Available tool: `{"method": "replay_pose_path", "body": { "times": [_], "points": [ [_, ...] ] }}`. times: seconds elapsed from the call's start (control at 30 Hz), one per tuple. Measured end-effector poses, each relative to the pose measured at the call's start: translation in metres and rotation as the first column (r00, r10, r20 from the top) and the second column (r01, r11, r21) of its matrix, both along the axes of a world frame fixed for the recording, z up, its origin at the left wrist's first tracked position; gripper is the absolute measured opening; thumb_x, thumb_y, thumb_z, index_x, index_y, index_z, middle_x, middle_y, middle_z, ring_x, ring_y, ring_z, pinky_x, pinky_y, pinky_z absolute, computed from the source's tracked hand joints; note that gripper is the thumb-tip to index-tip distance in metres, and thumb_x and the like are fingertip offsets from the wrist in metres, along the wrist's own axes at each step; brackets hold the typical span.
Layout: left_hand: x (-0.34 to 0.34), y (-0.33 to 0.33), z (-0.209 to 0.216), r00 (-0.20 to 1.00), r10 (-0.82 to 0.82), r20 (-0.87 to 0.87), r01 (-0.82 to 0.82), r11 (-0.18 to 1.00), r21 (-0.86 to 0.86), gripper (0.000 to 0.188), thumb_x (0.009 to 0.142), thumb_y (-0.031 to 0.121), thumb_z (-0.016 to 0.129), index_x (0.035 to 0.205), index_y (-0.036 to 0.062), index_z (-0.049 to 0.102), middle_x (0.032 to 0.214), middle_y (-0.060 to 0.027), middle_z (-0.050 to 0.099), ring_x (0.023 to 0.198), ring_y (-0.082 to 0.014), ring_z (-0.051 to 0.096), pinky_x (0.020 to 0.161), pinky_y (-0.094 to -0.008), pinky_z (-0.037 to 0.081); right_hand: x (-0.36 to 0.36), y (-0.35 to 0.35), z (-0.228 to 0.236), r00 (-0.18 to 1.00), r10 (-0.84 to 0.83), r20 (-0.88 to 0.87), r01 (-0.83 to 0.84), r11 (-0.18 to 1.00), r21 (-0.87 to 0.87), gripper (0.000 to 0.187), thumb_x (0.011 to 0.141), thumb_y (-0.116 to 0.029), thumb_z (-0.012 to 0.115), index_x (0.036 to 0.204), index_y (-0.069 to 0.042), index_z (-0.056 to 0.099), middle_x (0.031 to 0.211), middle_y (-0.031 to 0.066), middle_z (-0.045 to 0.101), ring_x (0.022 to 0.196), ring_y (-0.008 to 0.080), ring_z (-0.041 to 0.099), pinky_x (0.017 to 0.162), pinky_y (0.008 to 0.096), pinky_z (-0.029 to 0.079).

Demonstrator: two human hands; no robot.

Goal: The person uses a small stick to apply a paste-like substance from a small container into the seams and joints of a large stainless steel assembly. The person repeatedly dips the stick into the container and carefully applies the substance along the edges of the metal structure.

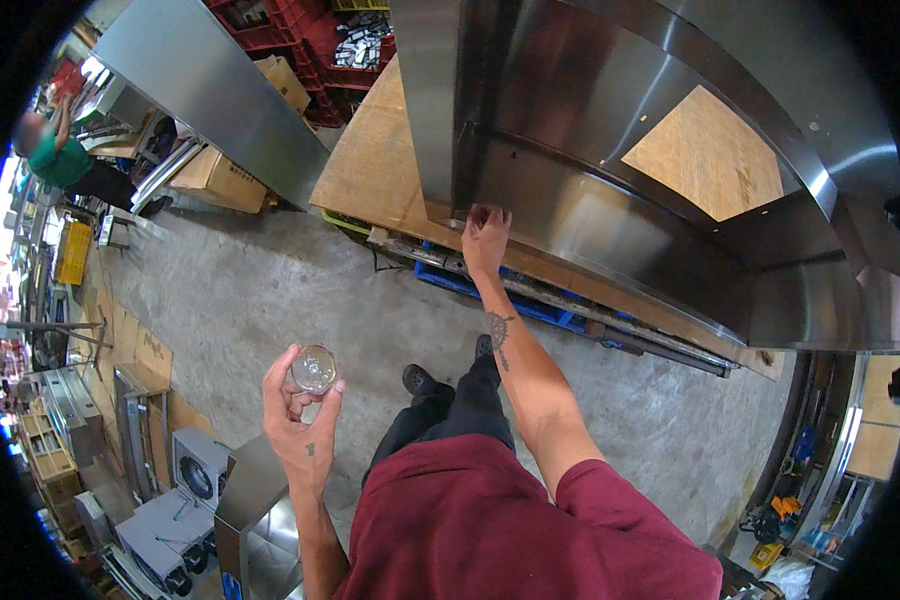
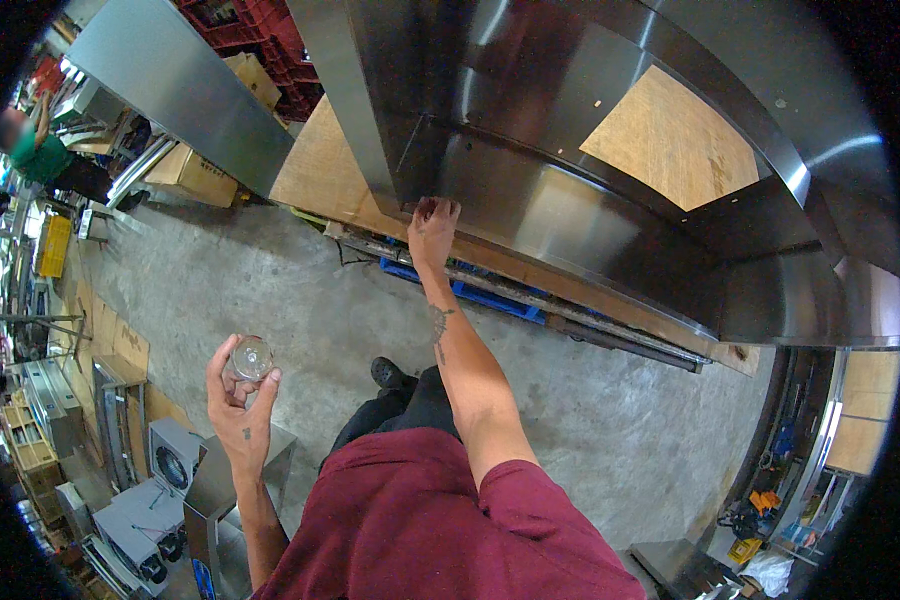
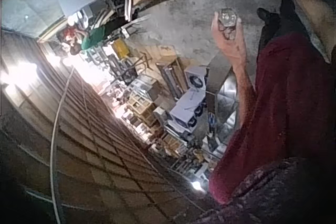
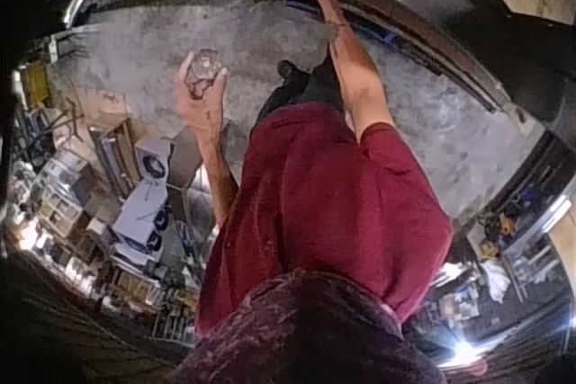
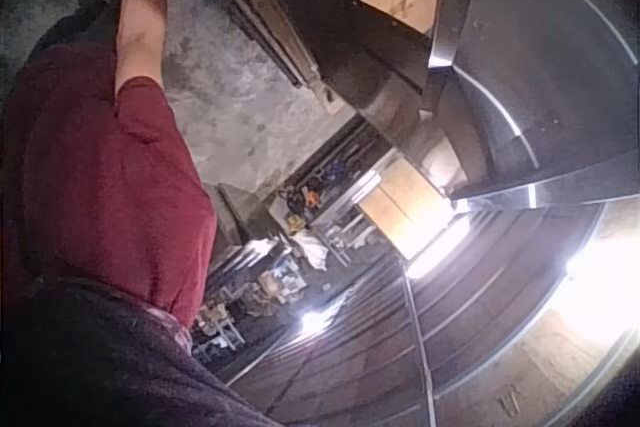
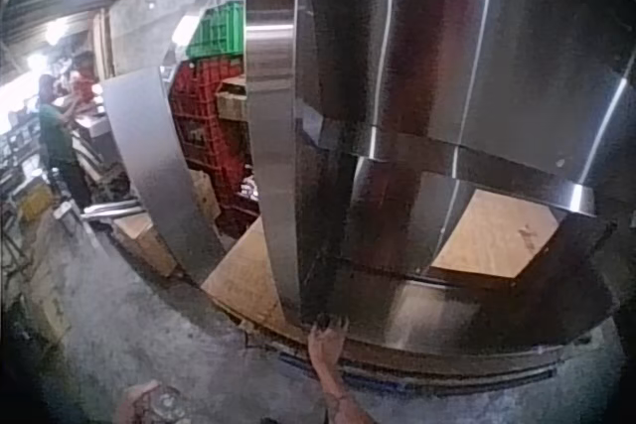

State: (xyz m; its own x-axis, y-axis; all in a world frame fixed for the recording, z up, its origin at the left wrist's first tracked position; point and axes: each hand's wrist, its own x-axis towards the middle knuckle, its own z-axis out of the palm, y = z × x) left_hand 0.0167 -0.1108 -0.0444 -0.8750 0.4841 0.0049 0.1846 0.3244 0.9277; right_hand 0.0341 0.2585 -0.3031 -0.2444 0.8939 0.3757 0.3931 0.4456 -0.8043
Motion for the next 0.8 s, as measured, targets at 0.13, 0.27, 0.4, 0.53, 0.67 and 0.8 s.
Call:
{"method": "replay_pose_path", "body": {
  "times": [0.13,0.27,0.4,0.53,0.67,0.8],
  "points": [
    [0.0,0.0,0.003,1.0,0.002,0.013,-0.002,1.0,-0.007,0.07,0.098,-0.007,0.083,0.162,0.0043,0.055,0.147,-0.0144,0.068,0.119,-0.0204,0.074,0.095,-0.0331,0.063,0.002,0.0,0.001,0.999,0.026,0.038,-0.026,1.0,0.008,0.019,0.104,-0.007,0.075,0.105,0.007,0.063,0.104,0.0244,0.069,0.115,0.0464,0.062,0.098,0.0604,0.052],
    [0.001,0.001,0.002,1.0,0.007,-0.024,-0.007,1.0,0.002,0.07,0.098,-0.008,0.083,0.161,0.0036,0.055,0.144,-0.0149,0.07,0.117,-0.0193,0.074,0.094,-0.0323,0.063,0.004,-0.003,0.004,0.999,0.041,0.026,-0.041,0.999,-0.002,0.02,0.103,-0.008,0.075,0.108,0.007,0.063,0.104,0.0237,0.068,0.119,0.0465,0.061,0.098,0.0599,0.053],
    [-0.001,0.0,0.0,1.0,0.005,-0.022,-0.005,1.0,-0.005,0.07,0.098,-0.009,0.083,0.161,0.0027,0.055,0.14,-0.0155,0.072,0.113,-0.0182,0.075,0.093,-0.0319,0.063,0.001,-0.001,0.0,1.0,-0.004,0.021,0.005,0.999,-0.049,0.021,0.101,-0.007,0.077,0.11,0.006,0.064,0.107,0.0236,0.069,0.12,0.0462,0.06,0.1,0.0589,0.053],
    [-0.001,0.0,-0.001,1.0,0.013,-0.017,-0.013,1.0,0.008,0.07,0.098,-0.009,0.082,0.161,0.0025,0.055,0.139,-0.0151,0.072,0.111,-0.0175,0.075,0.093,-0.0317,0.063,0.003,0.002,-0.005,0.998,0.036,0.053,-0.035,0.999,-0.011,0.023,0.1,-0.007,0.079,0.111,0.006,0.064,0.113,0.0245,0.068,0.12,0.0465,0.059,0.098,0.0591,0.054],
    [-0.001,-0.001,-0.002,1.0,0.016,-0.025,-0.015,1.0,0.017,0.07,0.098,-0.009,0.082,0.161,0.0023,0.055,0.138,-0.0142,0.072,0.111,-0.0172,0.075,0.094,-0.0315,0.063,0.004,0.003,-0.009,0.998,0.056,0.032,-0.055,0.998,-0.035,0.024,0.099,-0.007,0.079,0.111,0.007,0.064,0.115,0.0242,0.067,0.118,0.0458,0.06,0.103,0.0588,0.051],
    [-0.005,0.0,0.001,1.0,0.008,-0.019,-0.008,1.0,0.024,0.07,0.096,-0.009,0.084,0.16,0.002,0.057,0.144,-0.0138,0.068,0.113,-0.0178,0.075,0.091,-0.0311,0.064,0.014,0.012,-0.018,0.992,0.026,0.122,-0.027,1.0,0.001,0.023,0.102,-0.009,0.078,0.113,0.006,0.065,0.12,0.0241,0.068,0.11,0.0454,0.062,0.103,0.0554,0.051]
  ]
}}
